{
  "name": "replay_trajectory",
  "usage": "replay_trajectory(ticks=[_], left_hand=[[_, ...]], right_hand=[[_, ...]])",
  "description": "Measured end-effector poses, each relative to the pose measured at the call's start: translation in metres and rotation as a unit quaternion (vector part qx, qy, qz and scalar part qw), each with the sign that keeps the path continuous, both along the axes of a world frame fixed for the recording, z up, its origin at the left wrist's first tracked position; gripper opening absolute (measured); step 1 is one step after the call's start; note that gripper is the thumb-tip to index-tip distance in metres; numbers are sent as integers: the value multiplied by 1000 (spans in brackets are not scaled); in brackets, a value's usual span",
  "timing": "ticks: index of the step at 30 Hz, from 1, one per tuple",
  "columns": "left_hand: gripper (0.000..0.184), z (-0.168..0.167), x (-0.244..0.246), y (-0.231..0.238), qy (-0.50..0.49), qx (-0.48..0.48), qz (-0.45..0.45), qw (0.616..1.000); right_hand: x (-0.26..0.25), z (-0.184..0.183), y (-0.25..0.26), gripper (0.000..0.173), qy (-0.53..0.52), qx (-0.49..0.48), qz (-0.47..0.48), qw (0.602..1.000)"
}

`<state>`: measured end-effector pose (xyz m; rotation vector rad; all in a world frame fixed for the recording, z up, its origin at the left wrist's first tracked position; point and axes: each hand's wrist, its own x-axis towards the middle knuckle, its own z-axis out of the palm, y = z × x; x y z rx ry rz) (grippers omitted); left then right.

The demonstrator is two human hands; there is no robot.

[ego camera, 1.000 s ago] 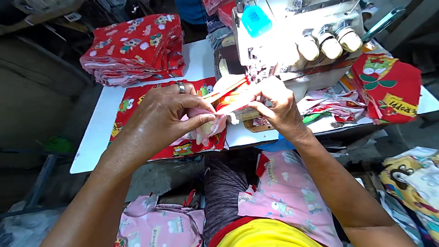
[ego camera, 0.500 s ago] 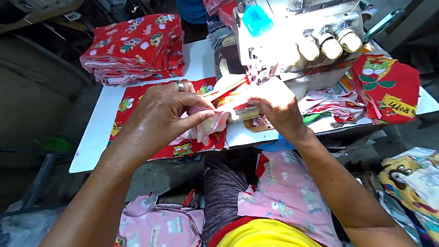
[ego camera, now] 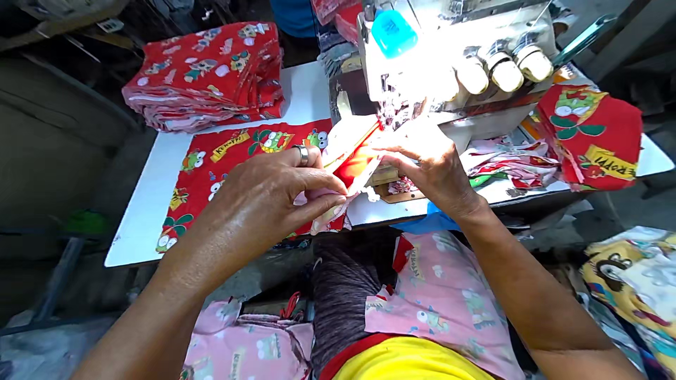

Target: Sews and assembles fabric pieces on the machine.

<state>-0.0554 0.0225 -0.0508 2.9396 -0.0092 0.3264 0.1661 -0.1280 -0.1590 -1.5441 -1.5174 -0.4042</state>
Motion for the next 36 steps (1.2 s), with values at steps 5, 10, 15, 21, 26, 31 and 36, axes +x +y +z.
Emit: replay_trajectory(ticks=[5,10,15,21,26,31,36], left_hand=[[24,2,4,-3,-7,14,14,1000],[25,-7,10,-44,-42,39,38,998],[24,-41,17,-87,-72,70,55,993],[24,-60,19,-107,-83,84,94,988],[24,-63,21,-111,-81,99,111,986],[22,-62,32,-105,-67,104,118,985],[22,-62,43,-102,-69,113,129,983]], right_hand=[[-1,-1,-1,11,2,1,4,1000],[-4,-5,-18,18,-44,-25,-5,999],[-1,-7,-28,18,-87,-25,-6,996],[-3,-14,-37,25,-96,-29,-26,995],[-3,-17,-36,24,-96,-17,-33,995],[0,-18,-32,25,-89,-19,-40,995],[3,-16,-31,26,-90,-28,-52,994]])
